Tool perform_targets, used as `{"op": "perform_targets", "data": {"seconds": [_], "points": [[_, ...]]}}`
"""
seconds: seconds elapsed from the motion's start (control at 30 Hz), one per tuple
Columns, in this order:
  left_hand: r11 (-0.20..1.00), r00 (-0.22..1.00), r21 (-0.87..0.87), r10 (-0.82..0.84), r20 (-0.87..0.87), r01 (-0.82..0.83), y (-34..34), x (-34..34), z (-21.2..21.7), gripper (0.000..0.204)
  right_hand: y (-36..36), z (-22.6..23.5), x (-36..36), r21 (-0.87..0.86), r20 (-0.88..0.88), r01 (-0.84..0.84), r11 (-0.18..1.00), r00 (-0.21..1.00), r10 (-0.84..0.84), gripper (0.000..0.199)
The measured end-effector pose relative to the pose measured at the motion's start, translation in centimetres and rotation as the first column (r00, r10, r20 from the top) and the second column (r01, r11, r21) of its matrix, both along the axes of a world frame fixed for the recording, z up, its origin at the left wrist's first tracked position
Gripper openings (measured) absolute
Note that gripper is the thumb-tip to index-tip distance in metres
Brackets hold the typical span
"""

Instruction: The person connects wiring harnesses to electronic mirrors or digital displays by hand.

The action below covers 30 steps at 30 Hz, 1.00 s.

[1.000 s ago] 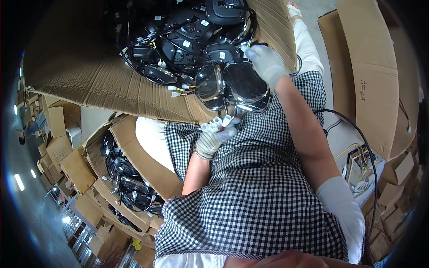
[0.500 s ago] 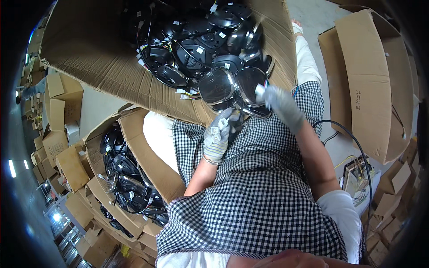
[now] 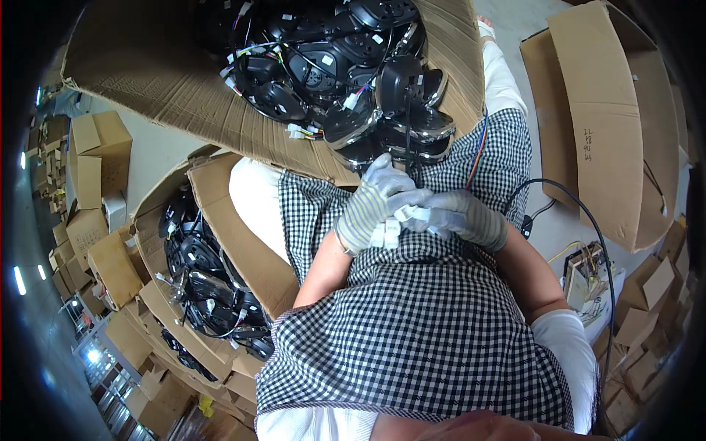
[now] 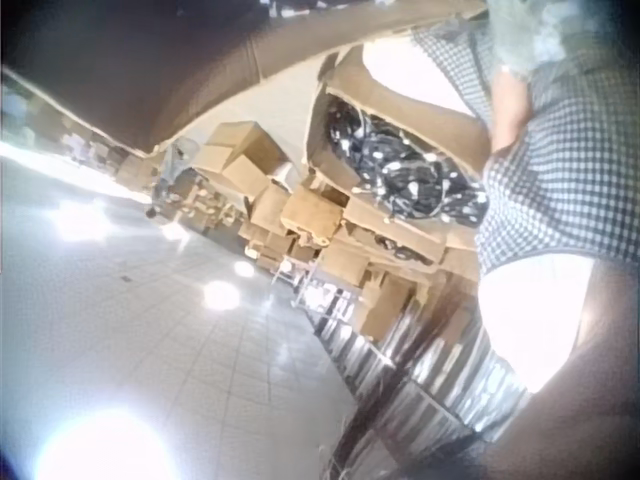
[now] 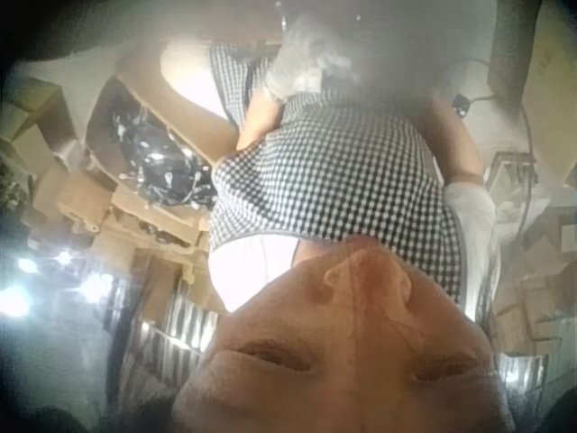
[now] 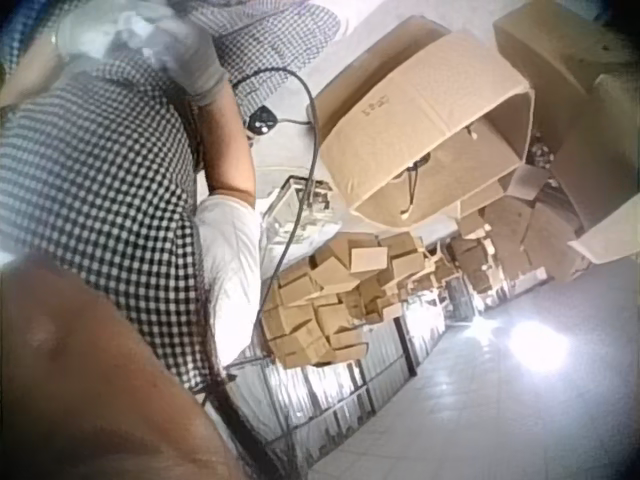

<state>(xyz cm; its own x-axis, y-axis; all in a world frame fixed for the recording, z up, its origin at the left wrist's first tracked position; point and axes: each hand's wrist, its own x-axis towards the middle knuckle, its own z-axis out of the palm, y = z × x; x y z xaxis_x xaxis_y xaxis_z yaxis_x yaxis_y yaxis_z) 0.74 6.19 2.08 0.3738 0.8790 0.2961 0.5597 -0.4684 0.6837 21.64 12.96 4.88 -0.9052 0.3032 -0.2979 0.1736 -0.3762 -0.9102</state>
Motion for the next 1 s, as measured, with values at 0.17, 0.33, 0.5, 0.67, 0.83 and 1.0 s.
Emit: {"op": "perform_targets", "data": {"seconds": [0.17,0.33,0.5,0.67,0.83,1.0], "points": [[0.998,0.959,-0.045,-0.019,0.284,0.033,-0.5,-0.7,-1.4,0.014,-0.6,1.5,2.0,0.02,0.003,0.25,0.968,0.968,-0.25,0.052],[0.829,0.824,-0.531,0.42,0.379,-0.178,-1.1,0.1,0.1,0.008,0.5,2.9,0.9,0.379,0.298,0.263,0.887,0.873,-0.386,0.038],[0.816,0.843,-0.481,0.478,0.247,-0.322,-1.1,0.4,-0.1,0.012,0.7,3.0,-1.4,0.717,0.331,-0.016,0.696,0.887,-0.321,0.032],[0.862,0.865,-0.24,0.484,0.134,-0.446,-1.1,0.3,-2.4,0.017,1.0,3.3,-2.1,0.831,0.419,-0.25,0.497,0.869,-0.263,0.029],[0.991,0.984,-0.02,0.126,-0.126,-0.129,-1.2,0.8,-3.8,0.008,2.0,1.3,-0.1,0.562,0.428,-0.28,0.778,0.904,0.016,0.028],[0.775,0.965,-0.624,-0.228,-0.129,0.099,-1.3,2.4,-6.0,0.024,0.6,0.3,1.4,0.396,0.65,-0.514,0.761,0.742,0.163,0.035]]}}
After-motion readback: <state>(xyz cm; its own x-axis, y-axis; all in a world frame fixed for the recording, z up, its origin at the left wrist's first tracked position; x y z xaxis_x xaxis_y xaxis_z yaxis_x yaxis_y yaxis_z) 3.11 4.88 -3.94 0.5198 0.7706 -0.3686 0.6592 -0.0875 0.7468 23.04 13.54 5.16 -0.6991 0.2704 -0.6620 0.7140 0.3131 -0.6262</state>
